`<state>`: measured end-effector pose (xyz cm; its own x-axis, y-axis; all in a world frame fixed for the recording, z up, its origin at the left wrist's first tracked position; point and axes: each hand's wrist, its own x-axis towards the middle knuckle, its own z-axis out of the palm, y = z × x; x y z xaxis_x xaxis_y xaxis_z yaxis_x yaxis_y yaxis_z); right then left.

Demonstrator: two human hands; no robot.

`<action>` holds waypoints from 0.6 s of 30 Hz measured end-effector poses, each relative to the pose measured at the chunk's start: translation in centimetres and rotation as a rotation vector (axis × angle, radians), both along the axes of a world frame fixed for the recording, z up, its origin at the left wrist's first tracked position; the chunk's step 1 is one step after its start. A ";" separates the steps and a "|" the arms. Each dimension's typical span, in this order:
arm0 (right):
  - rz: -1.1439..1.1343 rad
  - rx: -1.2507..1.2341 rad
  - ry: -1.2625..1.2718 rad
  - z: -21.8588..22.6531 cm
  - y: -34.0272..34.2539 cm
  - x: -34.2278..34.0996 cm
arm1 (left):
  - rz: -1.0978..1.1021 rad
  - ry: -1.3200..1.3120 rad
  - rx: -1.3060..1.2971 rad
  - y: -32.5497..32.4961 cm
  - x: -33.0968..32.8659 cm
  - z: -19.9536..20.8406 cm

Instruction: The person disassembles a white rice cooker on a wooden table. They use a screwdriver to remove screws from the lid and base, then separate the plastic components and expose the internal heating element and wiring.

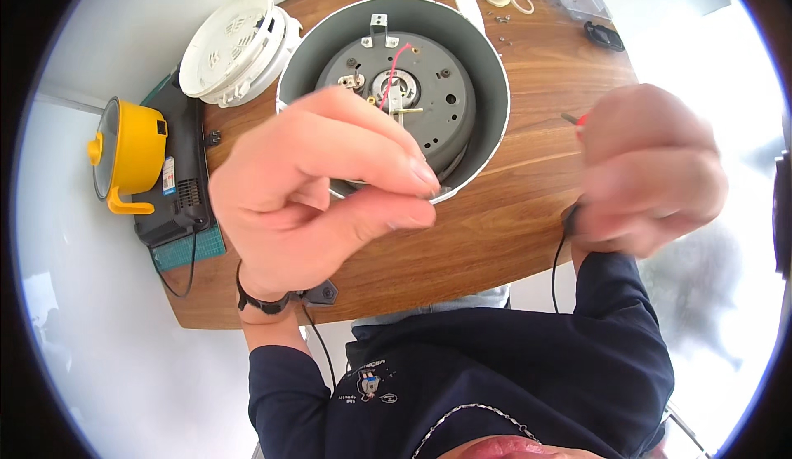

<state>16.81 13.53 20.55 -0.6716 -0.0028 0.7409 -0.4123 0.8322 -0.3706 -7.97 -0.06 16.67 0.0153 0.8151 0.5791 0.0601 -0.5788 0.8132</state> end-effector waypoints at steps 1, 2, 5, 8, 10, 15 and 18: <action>-0.043 0.051 -0.007 -0.2 -1.1 -0.9 | -0.019 0.015 -0.025 -0.1 0.3 0.1; -0.080 0.048 0.003 -0.8 -2.0 -1.7 | -0.030 0.036 -0.052 -0.3 0.6 0.2; -0.192 -0.040 0.025 -1.8 -3.8 -3.3 | -0.093 -0.049 -0.102 -0.1 1.0 0.1; -0.243 -0.100 0.057 -1.7 -4.0 -3.8 | -0.154 -0.134 -0.131 0.0 0.9 -0.5; -0.252 -0.122 0.069 -1.9 -3.9 -4.0 | -0.179 -0.188 -0.153 0.0 0.8 -0.8; -0.277 -0.058 0.001 -0.9 -4.3 -3.6 | -0.174 -0.350 -0.196 -0.2 1.2 -1.3; -0.228 -0.047 0.101 -1.9 -3.4 -4.3 | -0.154 -0.311 -0.162 0.1 1.2 -1.5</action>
